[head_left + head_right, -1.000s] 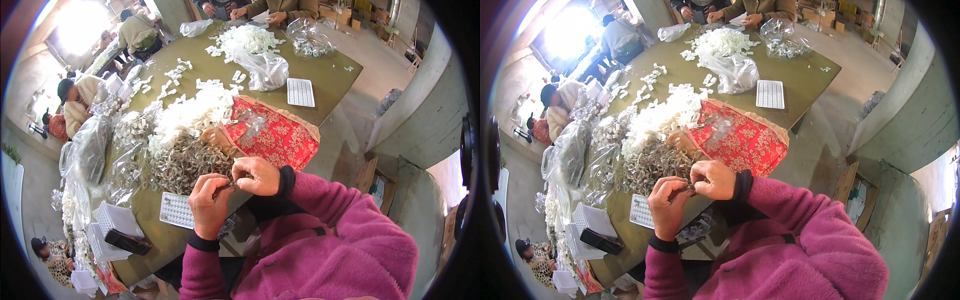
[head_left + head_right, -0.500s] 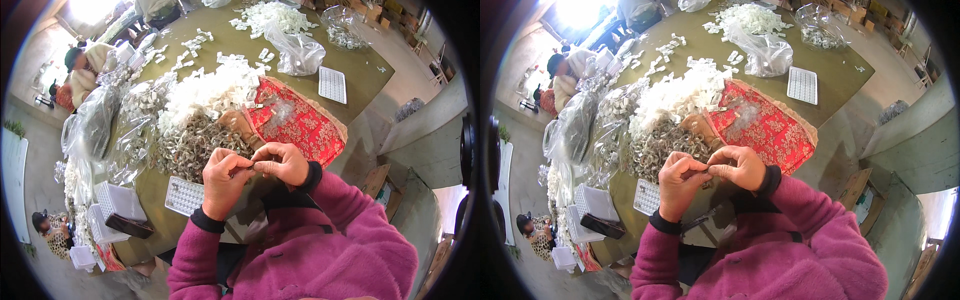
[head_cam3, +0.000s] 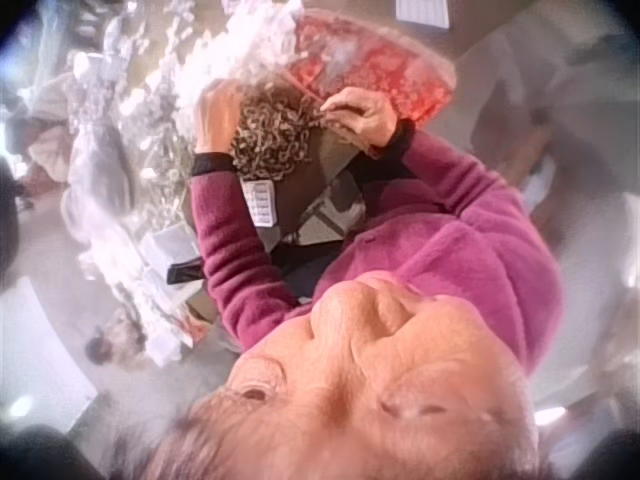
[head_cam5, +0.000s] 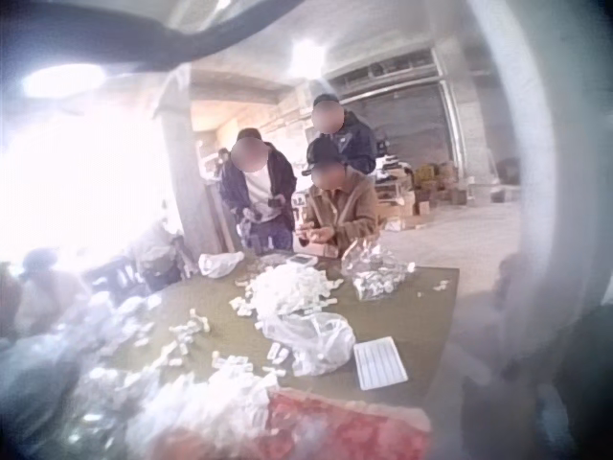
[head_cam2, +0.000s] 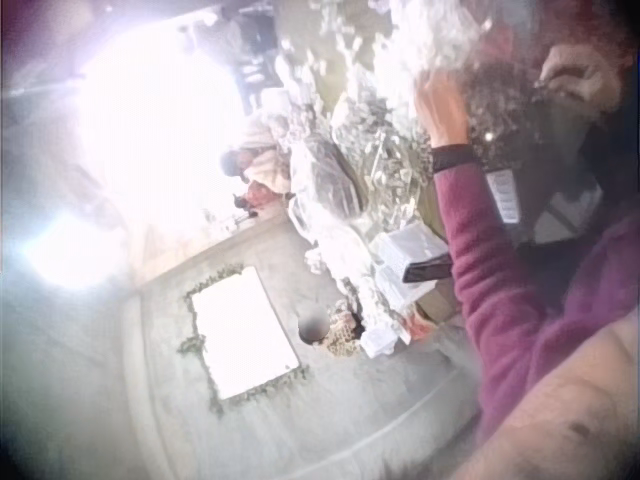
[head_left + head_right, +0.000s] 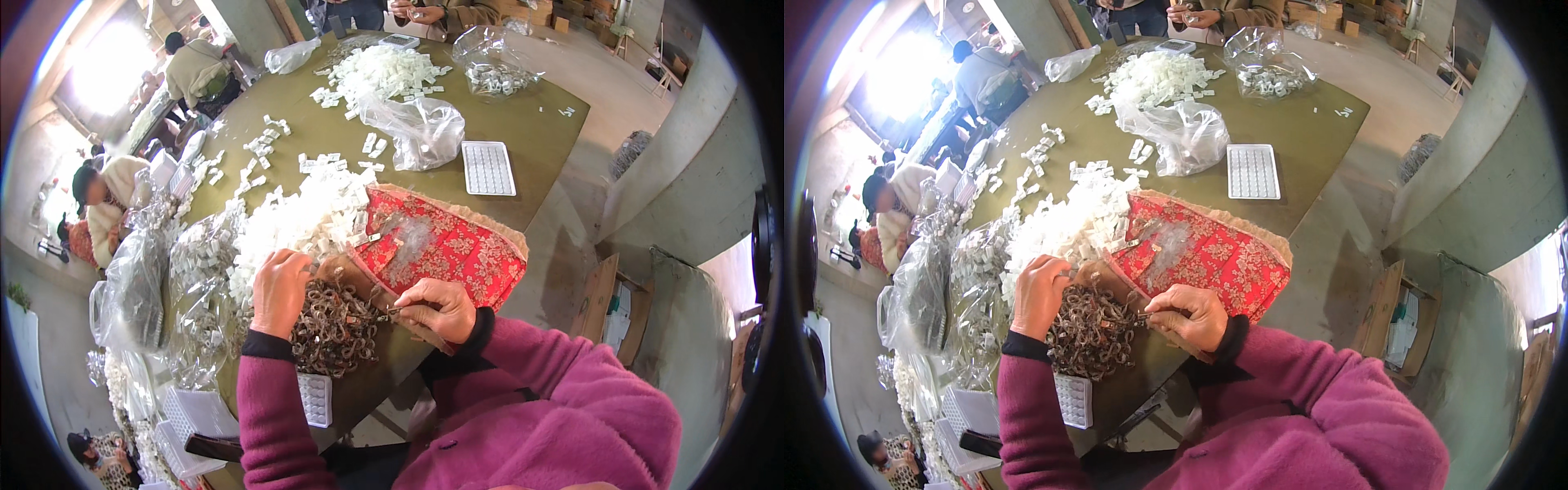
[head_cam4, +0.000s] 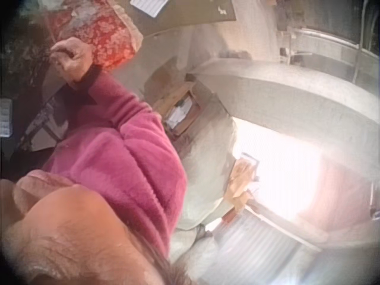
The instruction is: The person assembles small electronic components by hand at a workbench. They pick up tiny parts, align them, and use a small flashlight to inspect the assembly. The person repeatedly handles similar components and places them into a tray.
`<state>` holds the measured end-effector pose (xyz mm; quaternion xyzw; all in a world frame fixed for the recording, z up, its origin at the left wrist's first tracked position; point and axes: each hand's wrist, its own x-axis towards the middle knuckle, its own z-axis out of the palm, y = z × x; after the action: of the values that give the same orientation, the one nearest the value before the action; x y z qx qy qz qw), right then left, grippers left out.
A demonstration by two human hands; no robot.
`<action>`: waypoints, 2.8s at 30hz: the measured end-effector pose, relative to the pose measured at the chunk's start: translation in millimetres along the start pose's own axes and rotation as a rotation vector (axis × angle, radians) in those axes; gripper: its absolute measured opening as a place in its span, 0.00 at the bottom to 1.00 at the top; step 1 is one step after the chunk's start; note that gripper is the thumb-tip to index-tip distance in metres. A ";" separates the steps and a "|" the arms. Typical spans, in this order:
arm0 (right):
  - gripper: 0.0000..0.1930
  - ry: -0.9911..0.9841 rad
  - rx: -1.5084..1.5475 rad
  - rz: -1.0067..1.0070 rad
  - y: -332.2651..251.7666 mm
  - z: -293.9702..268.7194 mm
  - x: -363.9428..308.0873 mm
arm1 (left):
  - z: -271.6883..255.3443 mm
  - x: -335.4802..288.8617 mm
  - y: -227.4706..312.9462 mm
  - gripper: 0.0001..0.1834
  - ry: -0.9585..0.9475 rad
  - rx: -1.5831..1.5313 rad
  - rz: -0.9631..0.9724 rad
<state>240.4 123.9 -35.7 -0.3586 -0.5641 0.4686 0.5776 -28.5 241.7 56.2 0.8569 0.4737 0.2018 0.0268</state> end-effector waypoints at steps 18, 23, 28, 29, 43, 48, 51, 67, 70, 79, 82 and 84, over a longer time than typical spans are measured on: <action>0.07 0.063 0.053 -0.097 9.8 0.8 0.5 | -57.9 -61.7 81.1 0.09 0.318 -0.981 -0.443; 0.07 0.034 0.089 -0.177 -13.9 6.9 -7.5 | -16.1 -115.4 143.0 0.05 0.268 -1.247 -0.537; 0.07 0.028 -0.197 -0.335 -41.8 18.2 -19.8 | 24.5 -134.8 166.5 0.11 0.355 -1.442 -0.680; 0.08 0.003 -0.242 -0.384 -45.6 19.7 -21.3 | 28.8 -136.9 168.6 0.11 0.374 -1.457 -0.689; 0.08 -0.254 -0.234 -0.438 -46.4 39.2 -40.3 | 38.4 -173.0 166.7 0.14 0.420 -1.194 -0.534; 0.06 -0.345 -0.257 -0.402 -47.8 39.1 -36.2 | 38.4 -178.0 164.2 0.14 0.436 -1.293 -0.537; 0.06 -0.376 -0.274 -0.410 -48.6 38.5 -34.0 | 33.3 -178.2 164.4 0.14 0.443 -1.367 -0.535; 0.07 -0.255 -0.364 -0.312 -59.3 38.1 -44.4 | 28.8 -169.8 173.6 0.15 0.519 -1.635 -0.737; 0.08 -0.282 -0.346 -0.348 -58.4 36.8 -45.8 | 29.8 -170.0 174.8 0.15 0.527 -1.623 -0.744; 0.06 -0.303 -0.287 -0.192 -57.1 35.9 -49.3 | 38.4 -177.3 181.9 0.15 0.572 -1.240 -0.590; 0.07 -0.293 -0.278 -0.216 -55.9 36.9 -47.4 | 39.8 -178.7 182.2 0.15 0.589 -1.155 -0.540; 0.06 -0.299 -0.310 -0.240 -56.1 36.5 -46.8 | 40.1 -177.2 181.5 0.15 0.612 -1.108 -0.449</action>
<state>215.6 58.4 6.4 -0.3003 -0.7470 0.3523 0.4772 48.5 2.0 5.6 0.5012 0.4532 0.6384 0.3685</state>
